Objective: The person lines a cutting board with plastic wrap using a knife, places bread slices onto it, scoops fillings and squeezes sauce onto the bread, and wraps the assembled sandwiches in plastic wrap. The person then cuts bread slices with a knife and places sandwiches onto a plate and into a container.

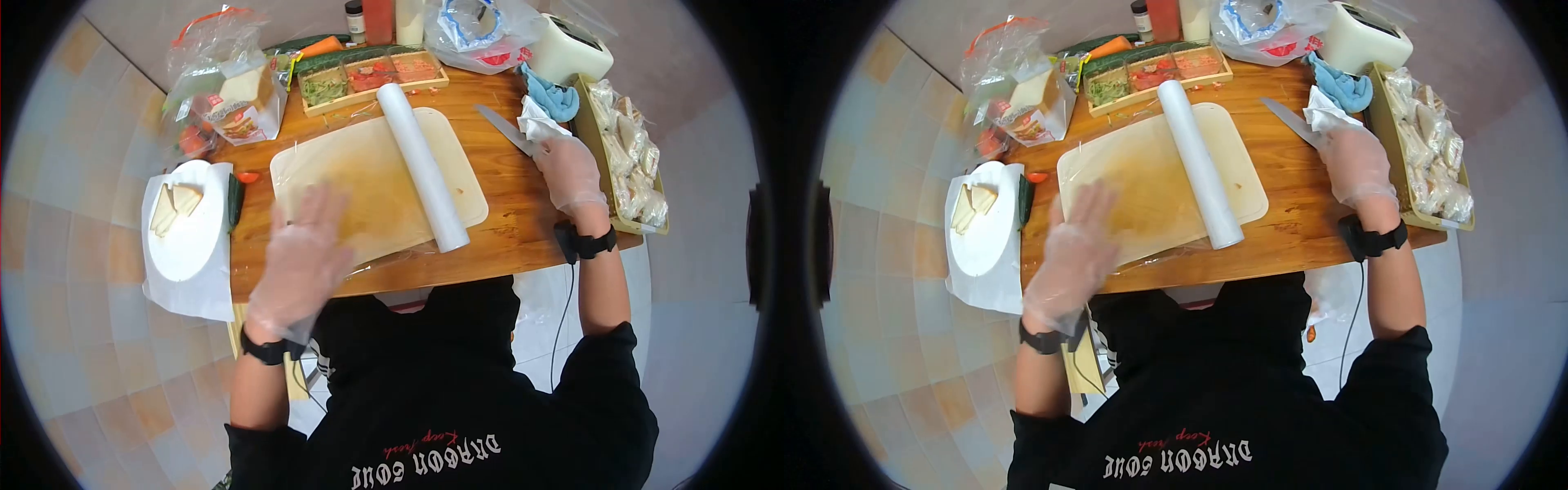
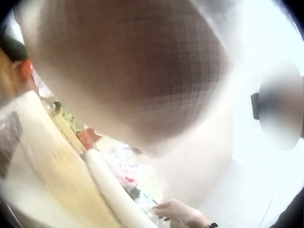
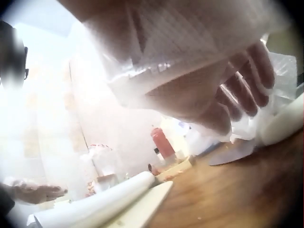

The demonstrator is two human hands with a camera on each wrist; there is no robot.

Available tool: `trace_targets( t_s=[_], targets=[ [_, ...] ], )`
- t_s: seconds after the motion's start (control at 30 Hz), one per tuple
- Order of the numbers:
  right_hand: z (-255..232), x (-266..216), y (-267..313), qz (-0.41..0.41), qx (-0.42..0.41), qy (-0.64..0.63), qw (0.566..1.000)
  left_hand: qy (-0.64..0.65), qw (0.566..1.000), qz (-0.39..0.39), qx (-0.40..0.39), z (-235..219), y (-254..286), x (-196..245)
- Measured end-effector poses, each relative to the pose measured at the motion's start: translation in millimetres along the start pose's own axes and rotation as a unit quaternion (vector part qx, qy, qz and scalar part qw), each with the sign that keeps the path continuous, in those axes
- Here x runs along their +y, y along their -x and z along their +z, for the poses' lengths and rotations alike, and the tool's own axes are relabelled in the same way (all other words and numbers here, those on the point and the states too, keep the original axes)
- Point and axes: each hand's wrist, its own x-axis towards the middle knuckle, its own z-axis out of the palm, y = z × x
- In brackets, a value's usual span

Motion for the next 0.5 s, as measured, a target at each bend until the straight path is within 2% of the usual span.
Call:
trace_targets(
  t_s=[0.03, 0.07, 0.1, 0.13, 0.17, 0.27, 0.37, 0.43, 0.5],
  targets=[
    [7.6, 7.6, -0.4, 0.023, -0.018, 0.032, 0.999, 0.011, 0.999, 0.033, -0.011, 2.6, -4.1, 11.7],
    [13.8, 11.8, -1.7, 0.046, -0.035, 0.065, 0.996, 0.013, 0.999, 0.028, -0.01, 0.2, -9.5, 22.6],
    [17.8, 13.3, -2.5, 0.043, -0.036, 0.066, 0.996, 0.03, 0.998, 0.046, -0.043, -5.5, -15.5, 32.8],
    [21.2, 14.1, -3.5, 0.055, -0.038, 0.081, 0.994, 0.047, 0.994, 0.066, -0.076, -9.7, -20.7, 36.1],
    [22.9, 14.8, -3.7, 0.066, -0.04, 0.096, 0.992, 0.048, 0.994, 0.065, -0.077, -11.0, -25.2, 34.1],
    [23.1, 13.9, -2.3, 0.027, -0.039, 0.118, 0.992, 0.025, 0.994, 0.083, -0.065, -14.6, -41.2, 26.0],
    [27.9, 16.7, -8.4, 0.014, -0.064, 0.166, 0.984, 0.098, 0.989, 0.1, -0.039, -2.6, -57.1, 23.2],
    [31.5, 21.6, -9.9, -0.001, -0.057, 0.161, 0.985, 0.026, 0.978, 0.208, 0.006, 20.1, -66.4, 26.4],
    [33.3, 23.0, -12.9, -0.015, -0.048, 0.157, 0.986, 0.061, 0.983, 0.172, 0.021, 40.5, -71.1, 33.3]
  ],
)
